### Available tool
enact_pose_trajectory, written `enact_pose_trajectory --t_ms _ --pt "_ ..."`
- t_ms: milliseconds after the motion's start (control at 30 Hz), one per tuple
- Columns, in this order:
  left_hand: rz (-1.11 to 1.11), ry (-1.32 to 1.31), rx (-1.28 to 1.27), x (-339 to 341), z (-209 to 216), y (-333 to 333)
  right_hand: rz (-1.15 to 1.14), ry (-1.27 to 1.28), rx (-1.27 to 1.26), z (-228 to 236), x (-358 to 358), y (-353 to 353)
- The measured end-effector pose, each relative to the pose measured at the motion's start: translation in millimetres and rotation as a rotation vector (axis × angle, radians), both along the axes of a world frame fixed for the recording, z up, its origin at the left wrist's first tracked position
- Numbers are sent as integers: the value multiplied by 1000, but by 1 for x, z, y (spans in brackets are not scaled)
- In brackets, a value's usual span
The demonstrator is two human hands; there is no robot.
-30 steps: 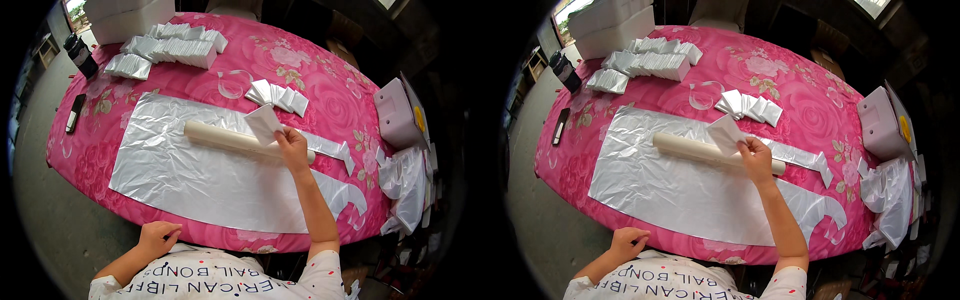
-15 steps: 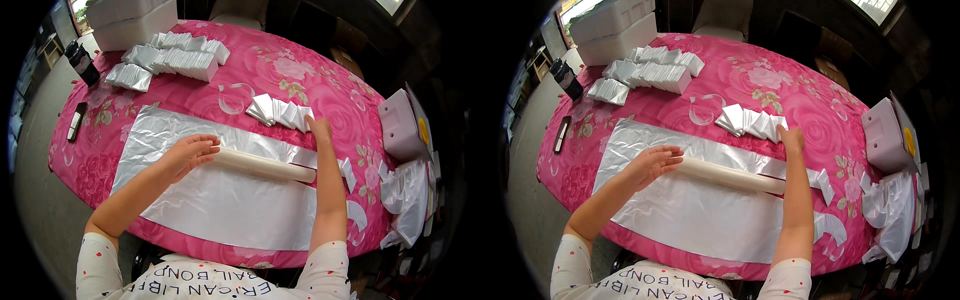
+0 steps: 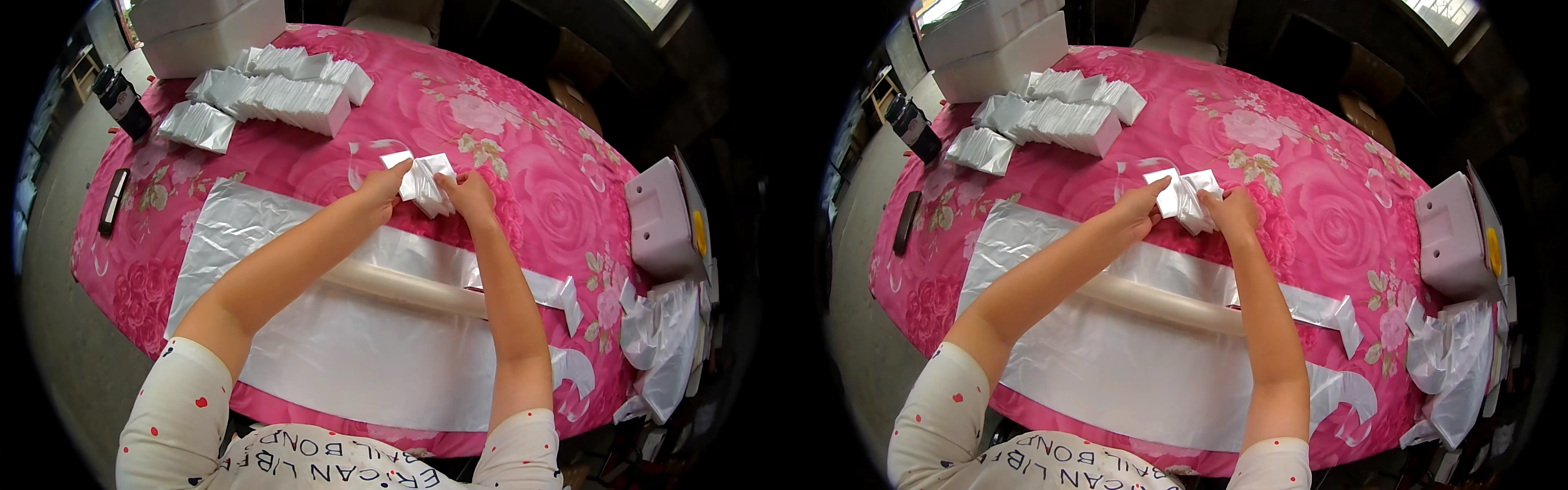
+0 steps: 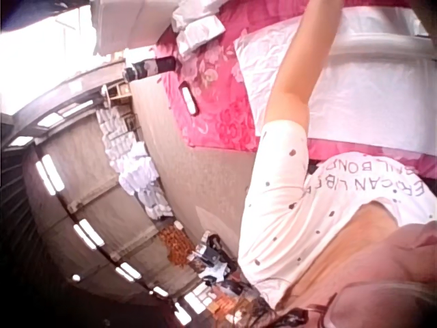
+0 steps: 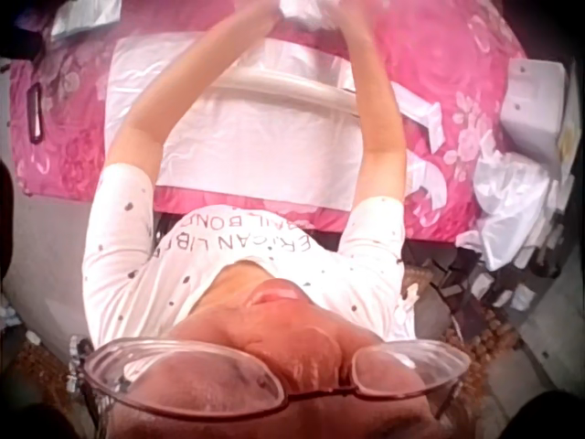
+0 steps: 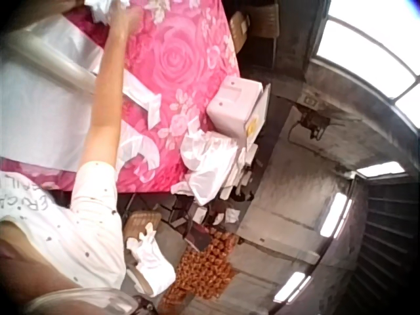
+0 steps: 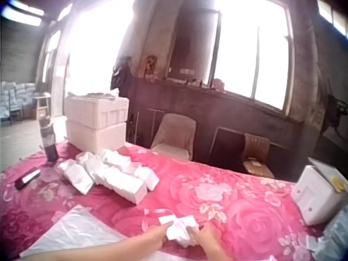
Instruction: The person wraps small white rectangular items in clear plastic film on a pink floral tablecloth. They unroll the film, place an item, fold the film around it, and set the wrapped unit aside. The person repeats this process for multiple items.
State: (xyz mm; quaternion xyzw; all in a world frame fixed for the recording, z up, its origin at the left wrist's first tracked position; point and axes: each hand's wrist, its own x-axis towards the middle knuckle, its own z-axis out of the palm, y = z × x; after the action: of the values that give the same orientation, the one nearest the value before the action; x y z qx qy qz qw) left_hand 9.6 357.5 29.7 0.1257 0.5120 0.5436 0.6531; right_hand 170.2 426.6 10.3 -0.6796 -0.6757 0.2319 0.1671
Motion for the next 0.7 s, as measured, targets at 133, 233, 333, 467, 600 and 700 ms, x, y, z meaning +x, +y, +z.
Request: enact_pose_trajectory --t_ms 133,233,333,467,600,700 --pt "50 50 31 6 2 1 93 161 -70 14 -27 -20" --pt "110 188 95 9 -2 -5 135 332 -68 -3 -28 -16" --pt "109 306 171 2 -1 -14 182 523 5 -1 -27 -22" --pt "68 395 364 -6 20 -52 242 911 -99 25 -29 -62" --pt "-49 542 638 -21 38 -125 353 998 21 59 -26 -148" --pt "-97 686 890 -21 24 -177 525 825 170 66 -22 -214"
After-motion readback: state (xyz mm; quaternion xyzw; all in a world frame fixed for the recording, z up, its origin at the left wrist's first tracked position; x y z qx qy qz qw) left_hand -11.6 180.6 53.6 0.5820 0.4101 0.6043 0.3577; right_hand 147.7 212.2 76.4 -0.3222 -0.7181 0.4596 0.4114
